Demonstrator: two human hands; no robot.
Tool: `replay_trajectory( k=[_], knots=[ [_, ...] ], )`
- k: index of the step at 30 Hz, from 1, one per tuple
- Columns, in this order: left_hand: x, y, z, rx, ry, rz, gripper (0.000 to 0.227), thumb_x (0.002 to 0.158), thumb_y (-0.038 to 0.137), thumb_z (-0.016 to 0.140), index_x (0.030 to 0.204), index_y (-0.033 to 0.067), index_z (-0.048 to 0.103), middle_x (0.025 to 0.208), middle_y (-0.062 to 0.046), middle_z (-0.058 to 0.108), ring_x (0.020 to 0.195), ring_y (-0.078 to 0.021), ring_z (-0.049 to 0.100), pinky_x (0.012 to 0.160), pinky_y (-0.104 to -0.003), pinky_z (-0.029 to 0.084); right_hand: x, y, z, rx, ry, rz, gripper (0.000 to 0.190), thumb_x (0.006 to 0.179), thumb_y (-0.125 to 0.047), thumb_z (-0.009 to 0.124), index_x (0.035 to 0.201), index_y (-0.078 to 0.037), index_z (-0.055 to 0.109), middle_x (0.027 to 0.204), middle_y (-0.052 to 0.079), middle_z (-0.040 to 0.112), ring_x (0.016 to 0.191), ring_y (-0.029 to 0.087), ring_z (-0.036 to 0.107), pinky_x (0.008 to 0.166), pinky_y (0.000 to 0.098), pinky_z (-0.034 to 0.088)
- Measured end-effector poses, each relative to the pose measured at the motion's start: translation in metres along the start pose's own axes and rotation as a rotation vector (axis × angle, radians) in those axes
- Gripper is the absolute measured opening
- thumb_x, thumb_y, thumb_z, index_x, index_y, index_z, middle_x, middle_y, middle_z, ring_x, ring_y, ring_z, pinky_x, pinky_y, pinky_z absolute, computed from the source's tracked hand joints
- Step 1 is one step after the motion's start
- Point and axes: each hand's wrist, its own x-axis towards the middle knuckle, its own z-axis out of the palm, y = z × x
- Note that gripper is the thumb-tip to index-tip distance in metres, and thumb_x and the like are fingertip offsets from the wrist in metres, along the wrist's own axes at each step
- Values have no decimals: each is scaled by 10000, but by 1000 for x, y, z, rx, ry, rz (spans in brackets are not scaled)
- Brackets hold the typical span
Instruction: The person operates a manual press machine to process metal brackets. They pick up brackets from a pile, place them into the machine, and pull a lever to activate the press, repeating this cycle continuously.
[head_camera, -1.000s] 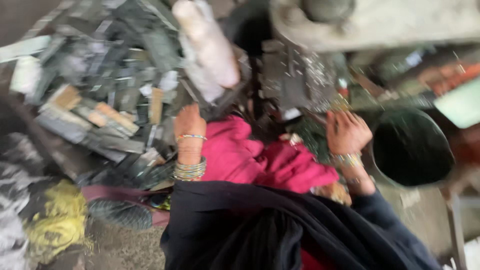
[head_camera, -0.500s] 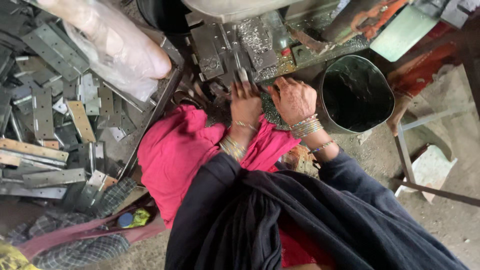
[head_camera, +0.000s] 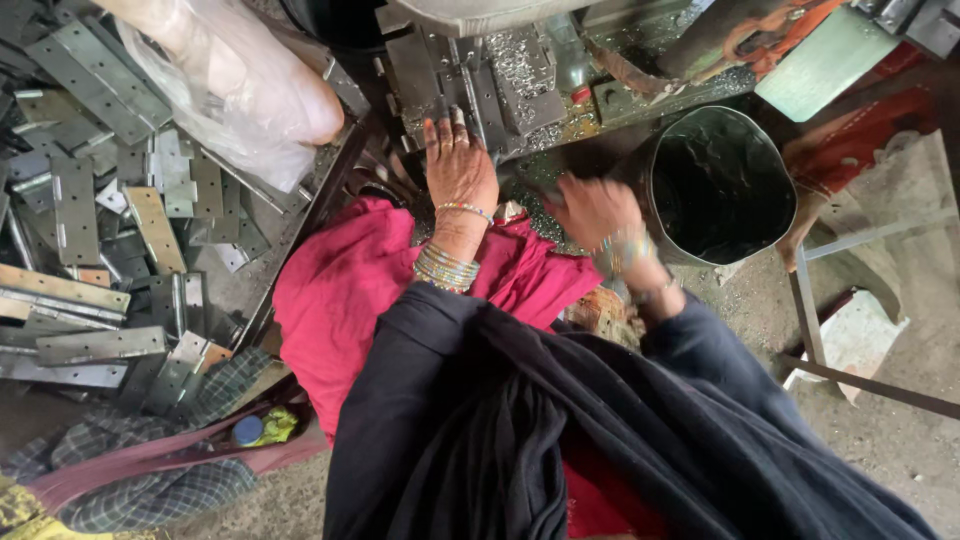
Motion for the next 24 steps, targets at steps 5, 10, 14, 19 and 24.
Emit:
replay_trajectory(
  k=[5, 10, 14, 19, 24],
  knots=[
    [-7, 0, -14, -30, 156, 25, 500, 909, 193, 501, 1315, -39, 679, 1495, -192, 563, 1355, -347, 481, 1233, -517, 167, -20, 5, 63, 183, -23, 167, 407, 942, -487, 618, 1057, -98, 659, 882, 189, 728, 845, 409, 707, 714, 524, 556],
    [6, -5, -31, 100, -22, 52, 385, 973, 236, 501, 1159, -8, 735, 1400, -204, 638, 1407, -344, 489, 1248, -552, 124, 3, 4, 25, 53, -57, 124, 514, 1000, -572, 551, 1057, -72, 658, 931, 210, 730, 887, 418, 709, 747, 515, 554],
    [28, 0, -27, 216, -52, 52, 428, 957, 264, 501, 1174, -28, 726, 1358, -235, 634, 1383, -346, 488, 1222, -573, 115, 16, 12, 13, 113, -66, 59, 516, 986, -567, 545, 1003, -68, 677, 900, 196, 734, 896, 410, 711, 786, 519, 547],
    [16, -1, -13, 161, 55, 36, 414, 929, 236, 518, 1154, -38, 731, 1355, -213, 652, 1368, -346, 505, 1225, -541, 135, -12, 17, 83, 195, 34, 48, 538, 957, -574, 550, 1083, -68, 683, 963, 188, 710, 870, 411, 703, 729, 512, 551],
    [17, -10, -8, 47, 61, 61, 417, 981, 194, 503, 1262, -48, 694, 1383, -214, 624, 1375, -355, 485, 1250, -559, 175, 7, 33, 81, 106, -114, -195, 436, 975, -540, 527, 1069, -178, 750, 997, 198, 690, 881, 405, 700, 707, 501, 565]
  ],
)
